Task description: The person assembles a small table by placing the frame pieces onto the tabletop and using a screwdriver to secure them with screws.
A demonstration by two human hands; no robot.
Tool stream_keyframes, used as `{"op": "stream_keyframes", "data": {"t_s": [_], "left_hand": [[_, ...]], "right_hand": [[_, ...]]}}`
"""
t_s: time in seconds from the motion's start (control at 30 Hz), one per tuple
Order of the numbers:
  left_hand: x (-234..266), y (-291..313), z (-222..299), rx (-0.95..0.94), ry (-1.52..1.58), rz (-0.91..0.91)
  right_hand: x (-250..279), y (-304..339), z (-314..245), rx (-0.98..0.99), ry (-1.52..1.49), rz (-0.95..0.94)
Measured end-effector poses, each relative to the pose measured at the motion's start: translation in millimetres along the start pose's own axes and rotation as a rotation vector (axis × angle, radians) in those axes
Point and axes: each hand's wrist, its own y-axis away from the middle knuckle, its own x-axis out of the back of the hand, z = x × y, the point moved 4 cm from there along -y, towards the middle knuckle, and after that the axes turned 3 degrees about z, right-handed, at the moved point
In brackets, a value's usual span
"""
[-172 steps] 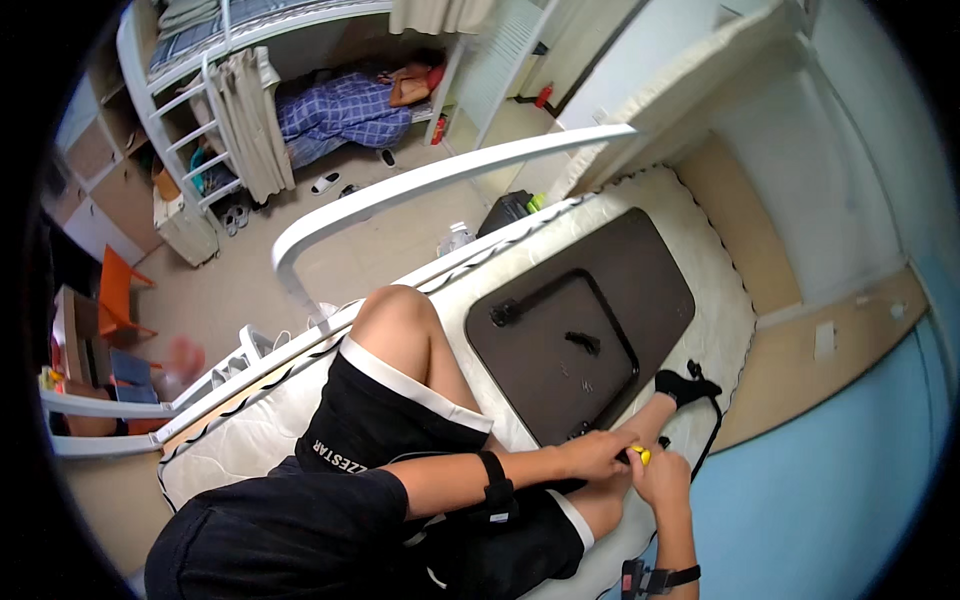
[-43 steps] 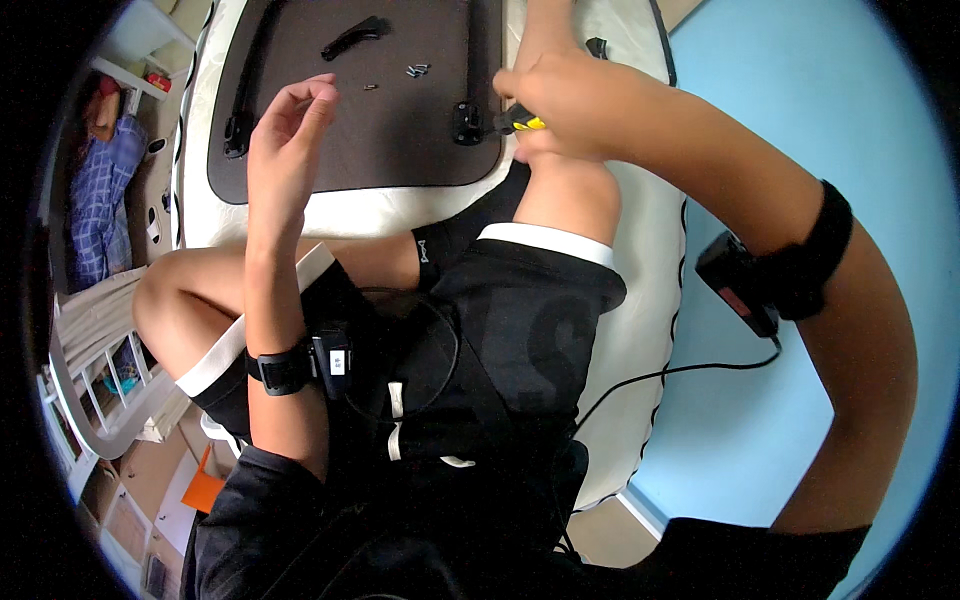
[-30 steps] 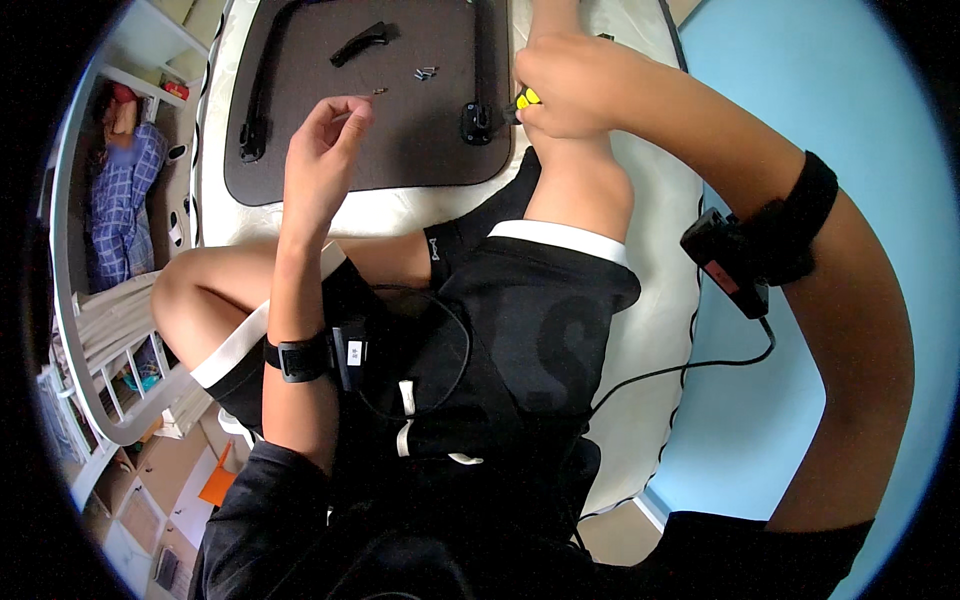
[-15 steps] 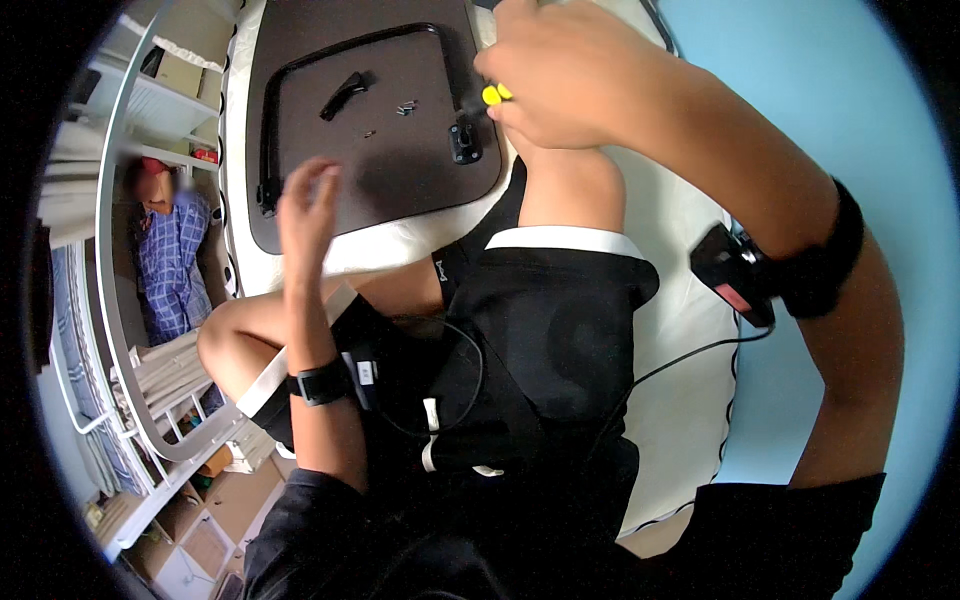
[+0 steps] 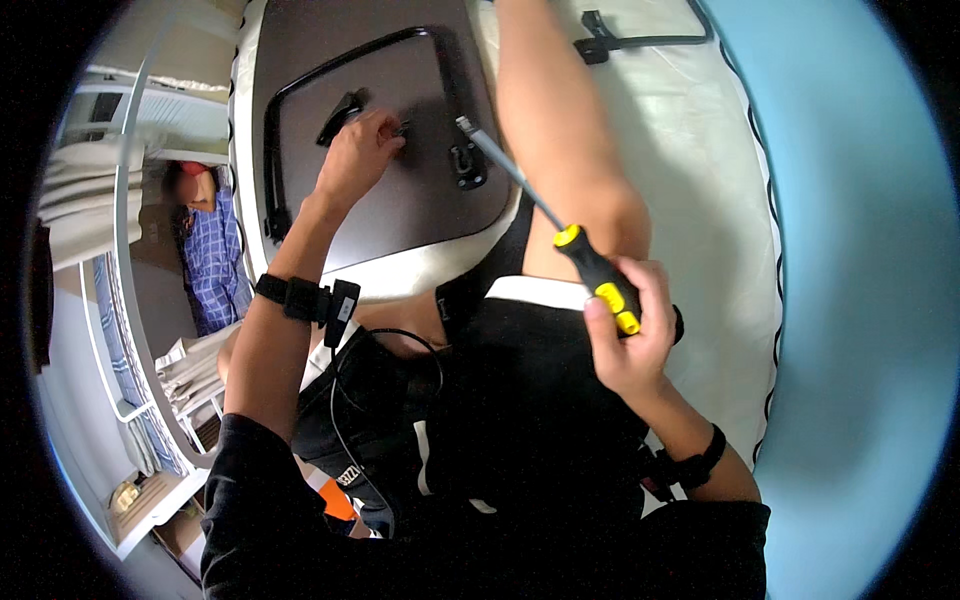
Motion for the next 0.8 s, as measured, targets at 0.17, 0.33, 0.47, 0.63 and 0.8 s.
{"op": "stream_keyframes", "data": {"t_s": [0.17,0.33,0.47,0.63,0.8], "left_hand": [[-15.1,-1.8,-6.5,-0.044,0.009,0.064],[-9.6,3.3,-0.9,0.023,0.068,0.098],[-8.3,10.8,-2.4,0.184,0.055,0.172],[-12.4,8.1,-8.6,0.161,0.040,0.134],[5.0,15.2,-8.1,0.202,0.147,0.186]], "right_hand": [[7.6,-6.2,-0.8,0.105,0.068,-0.013],[8.1,-6.6,5.7,0.086,0.015,0.004],[4.5,-7.6,-0.9,0.132,0.033,-0.023],[3.6,-7.2,-1.0,0.143,0.036,0.010],[-0.3,-4.9,0.1,0.126,0.054,0.013]]}}
